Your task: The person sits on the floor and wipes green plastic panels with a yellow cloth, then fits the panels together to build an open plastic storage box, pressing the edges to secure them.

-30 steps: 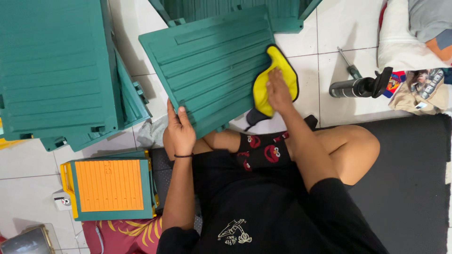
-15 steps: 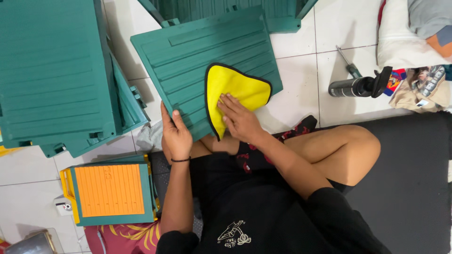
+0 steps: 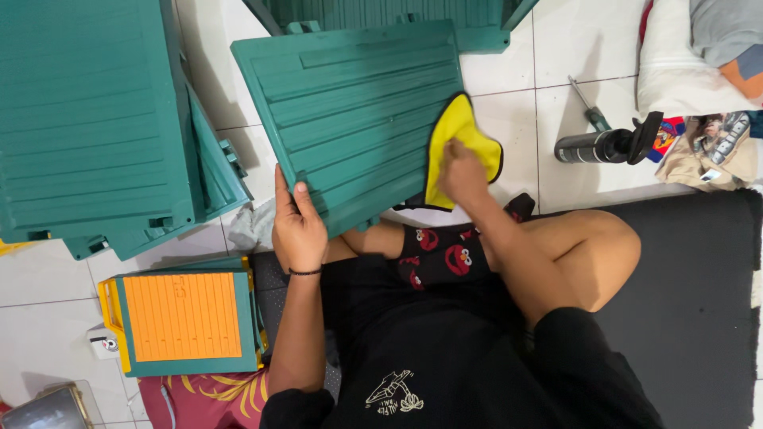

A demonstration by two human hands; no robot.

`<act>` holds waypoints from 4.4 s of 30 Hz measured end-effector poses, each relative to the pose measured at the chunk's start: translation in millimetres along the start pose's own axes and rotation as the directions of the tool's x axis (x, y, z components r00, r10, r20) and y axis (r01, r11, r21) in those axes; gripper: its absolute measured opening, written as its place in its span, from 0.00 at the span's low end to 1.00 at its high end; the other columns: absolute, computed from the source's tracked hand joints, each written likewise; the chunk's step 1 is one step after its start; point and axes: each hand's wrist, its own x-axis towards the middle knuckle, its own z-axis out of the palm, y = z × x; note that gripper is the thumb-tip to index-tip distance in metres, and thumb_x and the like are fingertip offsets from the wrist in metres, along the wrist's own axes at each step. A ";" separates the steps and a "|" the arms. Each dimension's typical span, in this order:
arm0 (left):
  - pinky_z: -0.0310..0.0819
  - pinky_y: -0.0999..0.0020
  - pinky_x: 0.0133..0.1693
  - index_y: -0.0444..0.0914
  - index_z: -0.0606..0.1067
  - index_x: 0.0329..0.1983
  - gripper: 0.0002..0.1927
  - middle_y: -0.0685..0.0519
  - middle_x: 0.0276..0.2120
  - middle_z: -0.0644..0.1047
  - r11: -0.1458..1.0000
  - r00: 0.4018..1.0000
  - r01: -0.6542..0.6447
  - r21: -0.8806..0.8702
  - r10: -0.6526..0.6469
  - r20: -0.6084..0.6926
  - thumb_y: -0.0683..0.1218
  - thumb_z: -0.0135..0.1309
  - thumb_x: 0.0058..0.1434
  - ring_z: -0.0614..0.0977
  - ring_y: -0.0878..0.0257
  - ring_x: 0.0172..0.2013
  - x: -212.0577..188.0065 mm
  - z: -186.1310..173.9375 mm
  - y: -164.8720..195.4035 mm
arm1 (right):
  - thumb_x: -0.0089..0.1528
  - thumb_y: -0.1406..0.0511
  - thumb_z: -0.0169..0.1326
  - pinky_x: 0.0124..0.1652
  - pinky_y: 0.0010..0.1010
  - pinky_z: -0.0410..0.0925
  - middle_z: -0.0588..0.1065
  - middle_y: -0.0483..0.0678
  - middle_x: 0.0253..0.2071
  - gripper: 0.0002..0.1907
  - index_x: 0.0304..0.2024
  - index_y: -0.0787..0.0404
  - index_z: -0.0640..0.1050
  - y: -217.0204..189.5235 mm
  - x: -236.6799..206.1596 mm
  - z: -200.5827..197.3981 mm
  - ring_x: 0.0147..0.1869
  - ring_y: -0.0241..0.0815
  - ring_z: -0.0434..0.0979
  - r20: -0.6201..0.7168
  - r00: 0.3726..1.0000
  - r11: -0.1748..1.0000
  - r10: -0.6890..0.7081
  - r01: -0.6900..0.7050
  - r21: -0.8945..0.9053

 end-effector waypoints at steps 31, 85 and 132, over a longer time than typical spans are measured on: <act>0.72 0.67 0.57 0.30 0.54 0.77 0.28 0.35 0.59 0.77 0.984 0.993 -0.107 -0.141 0.114 0.041 0.44 0.43 0.78 0.81 0.55 0.56 -11.8 8.8 -10.3 | 0.57 0.69 0.67 0.45 0.32 0.74 0.80 0.51 0.39 0.06 0.33 0.66 0.83 14.5 19.2 9.4 0.43 0.43 0.82 0.048 0.946 0.820 0.321 -0.303 0.486; 0.73 0.60 0.28 0.41 0.61 0.76 0.27 0.43 0.27 0.81 0.962 1.000 0.002 0.272 -0.007 0.017 0.51 0.46 0.75 0.83 0.54 0.25 1.5 -10.5 15.9 | 0.56 0.65 0.65 0.46 0.34 0.74 0.80 0.48 0.39 0.06 0.32 0.63 0.83 6.2 26.1 4.2 0.44 0.46 0.81 0.116 0.961 0.800 0.253 -0.275 0.533; 0.68 0.61 0.24 0.36 0.58 0.77 0.28 0.46 0.22 0.77 0.966 1.000 -0.024 0.259 0.023 0.005 0.49 0.44 0.76 0.78 0.57 0.20 1.1 -3.1 11.6 | 0.68 0.68 0.45 0.75 0.51 0.50 0.57 0.75 0.72 0.27 0.68 0.80 0.62 -30.1 32.8 12.2 0.79 0.72 0.54 0.003 0.998 0.953 0.056 -0.055 0.297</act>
